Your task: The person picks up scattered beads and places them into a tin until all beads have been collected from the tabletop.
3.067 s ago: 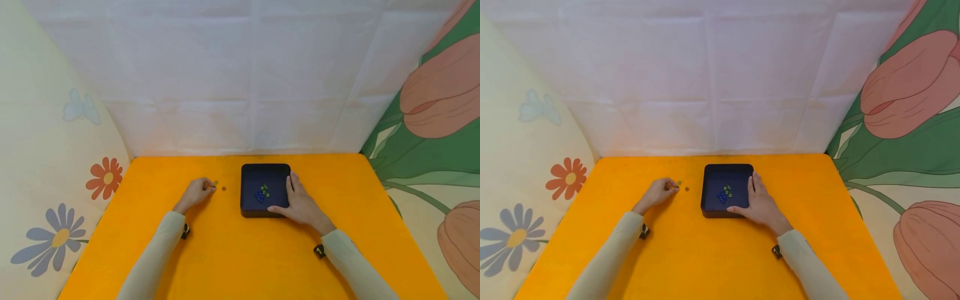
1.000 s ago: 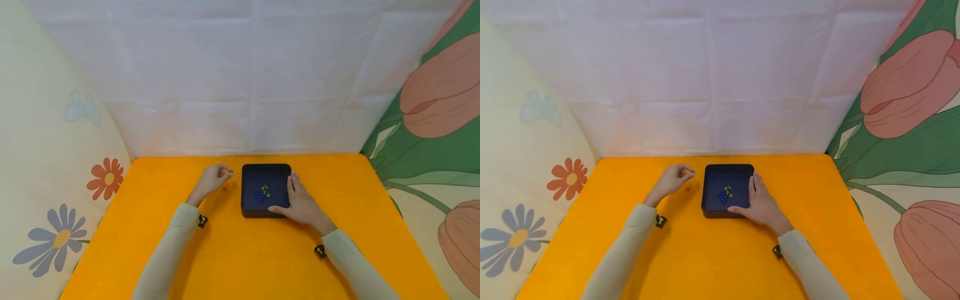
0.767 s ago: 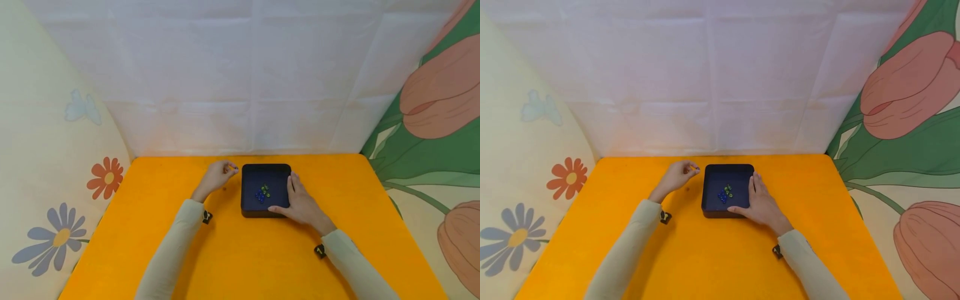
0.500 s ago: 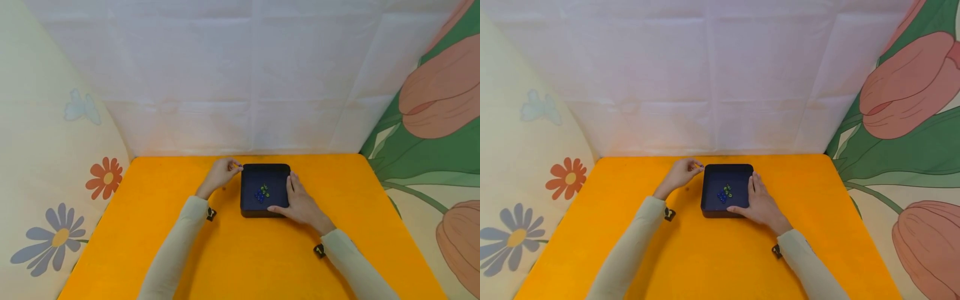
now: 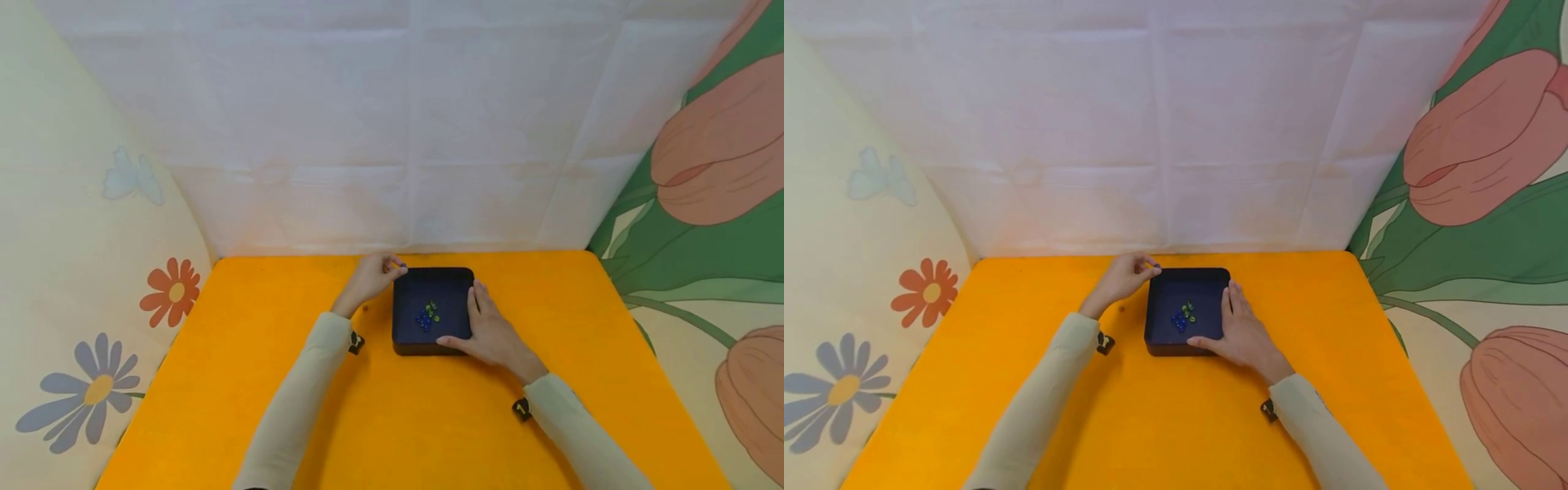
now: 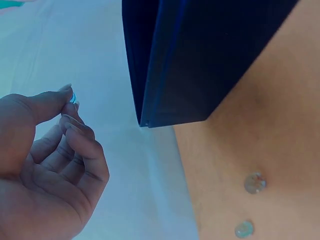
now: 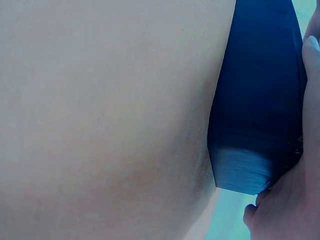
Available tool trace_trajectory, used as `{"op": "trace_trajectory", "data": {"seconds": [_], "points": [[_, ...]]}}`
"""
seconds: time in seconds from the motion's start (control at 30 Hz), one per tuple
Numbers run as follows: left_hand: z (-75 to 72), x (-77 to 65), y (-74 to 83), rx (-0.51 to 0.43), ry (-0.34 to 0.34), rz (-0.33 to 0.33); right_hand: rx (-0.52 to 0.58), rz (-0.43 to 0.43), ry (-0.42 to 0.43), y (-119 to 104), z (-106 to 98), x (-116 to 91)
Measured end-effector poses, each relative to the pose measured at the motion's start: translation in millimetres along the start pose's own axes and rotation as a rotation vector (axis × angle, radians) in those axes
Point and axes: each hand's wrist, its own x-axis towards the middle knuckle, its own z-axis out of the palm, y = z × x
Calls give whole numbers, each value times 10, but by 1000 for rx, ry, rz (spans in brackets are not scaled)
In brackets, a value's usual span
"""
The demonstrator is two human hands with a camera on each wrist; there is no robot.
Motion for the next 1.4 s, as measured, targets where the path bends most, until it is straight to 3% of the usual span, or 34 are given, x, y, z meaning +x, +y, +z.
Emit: {"op": "trace_trajectory", "data": {"seconds": [0.3, 0.97, 1.4], "points": [[11, 86, 87, -37, -28, 3, 12, 2, -5, -6, -15, -7], [237, 269, 254, -49, -38, -19, 23, 0, 3, 2, 1, -3], [368, 387, 344, -73, -66, 29, 30, -5, 6, -11, 5, -4]]}}
